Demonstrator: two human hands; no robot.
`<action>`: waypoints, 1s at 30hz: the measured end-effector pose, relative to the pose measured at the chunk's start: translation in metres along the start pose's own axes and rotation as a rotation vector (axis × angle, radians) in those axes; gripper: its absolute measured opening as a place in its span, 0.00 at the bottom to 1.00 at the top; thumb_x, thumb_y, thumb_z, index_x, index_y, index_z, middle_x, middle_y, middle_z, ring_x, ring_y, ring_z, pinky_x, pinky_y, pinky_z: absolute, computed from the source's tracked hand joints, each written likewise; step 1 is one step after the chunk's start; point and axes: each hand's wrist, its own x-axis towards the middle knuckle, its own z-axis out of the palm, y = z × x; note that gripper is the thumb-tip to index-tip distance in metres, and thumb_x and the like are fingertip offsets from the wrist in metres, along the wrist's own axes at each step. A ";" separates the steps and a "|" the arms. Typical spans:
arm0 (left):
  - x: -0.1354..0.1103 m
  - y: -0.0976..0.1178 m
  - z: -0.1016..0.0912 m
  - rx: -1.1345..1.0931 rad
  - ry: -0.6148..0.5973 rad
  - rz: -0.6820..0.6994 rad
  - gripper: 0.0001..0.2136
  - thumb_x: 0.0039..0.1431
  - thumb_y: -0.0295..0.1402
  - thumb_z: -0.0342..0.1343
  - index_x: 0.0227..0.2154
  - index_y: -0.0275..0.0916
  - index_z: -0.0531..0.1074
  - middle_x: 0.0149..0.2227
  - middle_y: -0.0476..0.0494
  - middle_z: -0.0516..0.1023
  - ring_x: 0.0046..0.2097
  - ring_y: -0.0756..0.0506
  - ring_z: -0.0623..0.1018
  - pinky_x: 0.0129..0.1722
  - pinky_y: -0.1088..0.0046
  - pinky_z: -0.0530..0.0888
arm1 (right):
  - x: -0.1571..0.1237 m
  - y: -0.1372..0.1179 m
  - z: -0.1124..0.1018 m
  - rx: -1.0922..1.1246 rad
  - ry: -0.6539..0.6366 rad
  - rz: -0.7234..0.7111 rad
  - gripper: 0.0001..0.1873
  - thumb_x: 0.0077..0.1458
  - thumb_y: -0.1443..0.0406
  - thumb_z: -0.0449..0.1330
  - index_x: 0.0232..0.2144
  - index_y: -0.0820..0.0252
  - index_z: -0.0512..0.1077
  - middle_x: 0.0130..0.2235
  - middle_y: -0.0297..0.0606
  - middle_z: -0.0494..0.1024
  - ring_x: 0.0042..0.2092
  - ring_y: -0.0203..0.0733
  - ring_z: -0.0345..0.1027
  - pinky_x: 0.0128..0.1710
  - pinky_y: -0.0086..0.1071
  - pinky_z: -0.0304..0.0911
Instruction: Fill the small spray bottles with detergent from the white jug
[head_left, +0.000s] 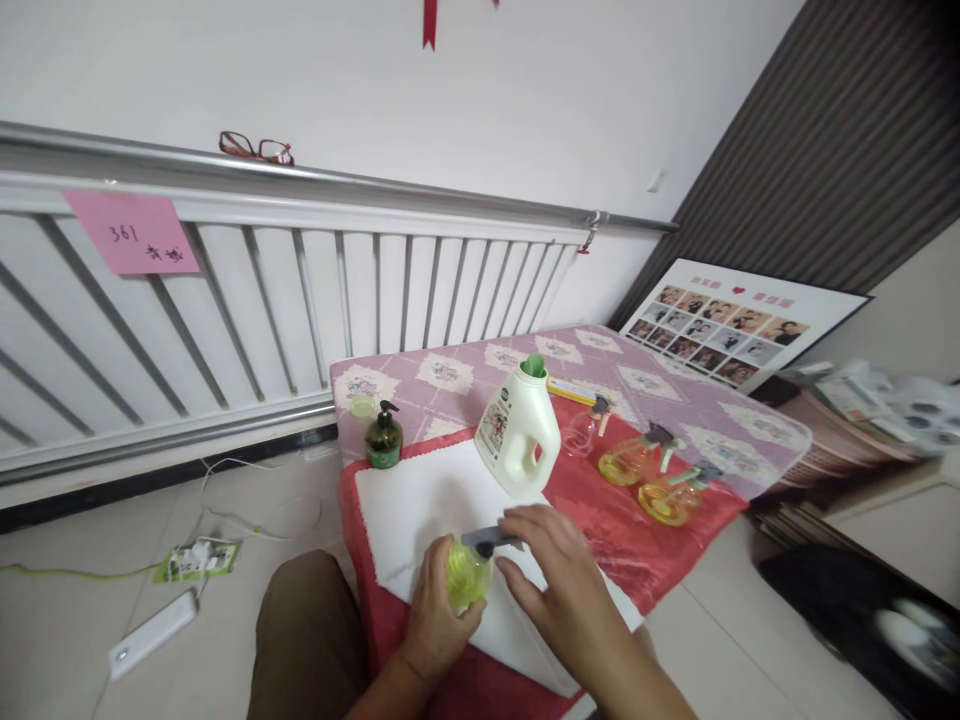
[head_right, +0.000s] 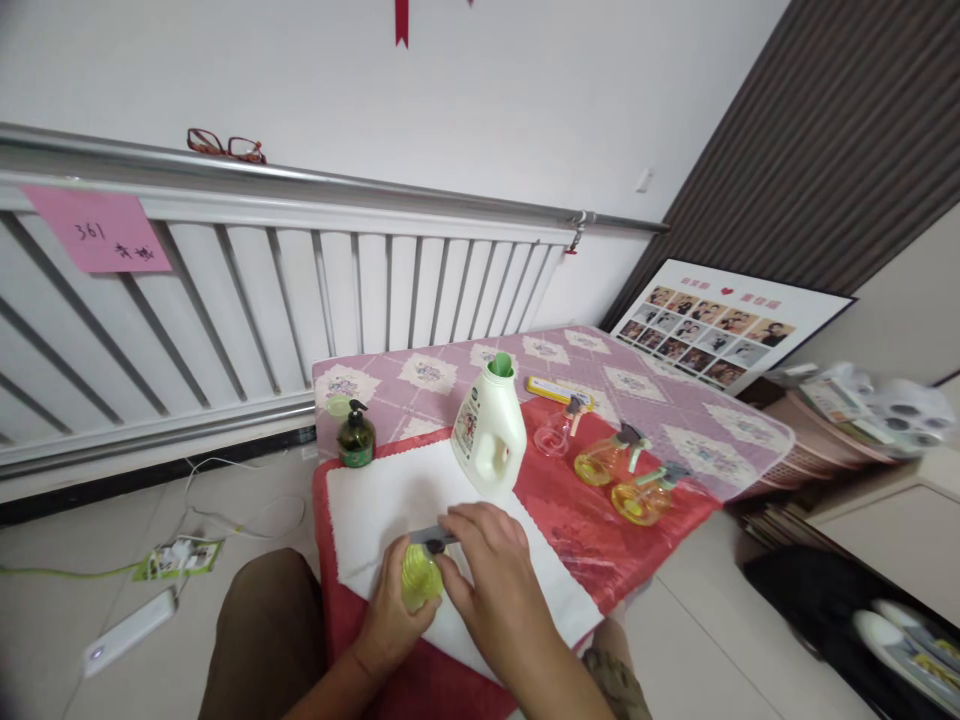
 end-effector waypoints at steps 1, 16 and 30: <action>0.000 0.000 0.000 0.000 -0.005 -0.003 0.38 0.43 0.27 0.58 0.59 0.37 0.52 0.60 0.32 0.62 0.61 0.36 0.64 0.60 0.52 0.64 | 0.014 -0.003 -0.004 -0.043 -0.107 -0.016 0.21 0.51 0.69 0.60 0.48 0.50 0.68 0.47 0.40 0.76 0.50 0.49 0.66 0.48 0.44 0.59; 0.003 0.003 -0.003 -0.030 -0.043 -0.052 0.37 0.43 0.28 0.58 0.59 0.36 0.53 0.60 0.34 0.62 0.61 0.35 0.63 0.61 0.51 0.63 | 0.072 -0.021 0.017 -0.458 -0.747 -0.099 0.28 0.43 0.73 0.59 0.50 0.56 0.68 0.35 0.43 0.82 0.36 0.51 0.76 0.32 0.36 0.56; 0.003 0.005 -0.006 -0.092 -0.084 -0.104 0.39 0.43 0.27 0.59 0.60 0.43 0.52 0.62 0.39 0.61 0.63 0.37 0.61 0.63 0.56 0.60 | 0.096 0.019 -0.002 -0.040 -0.639 0.154 0.23 0.59 0.57 0.49 0.55 0.55 0.66 0.45 0.45 0.80 0.46 0.50 0.73 0.44 0.42 0.64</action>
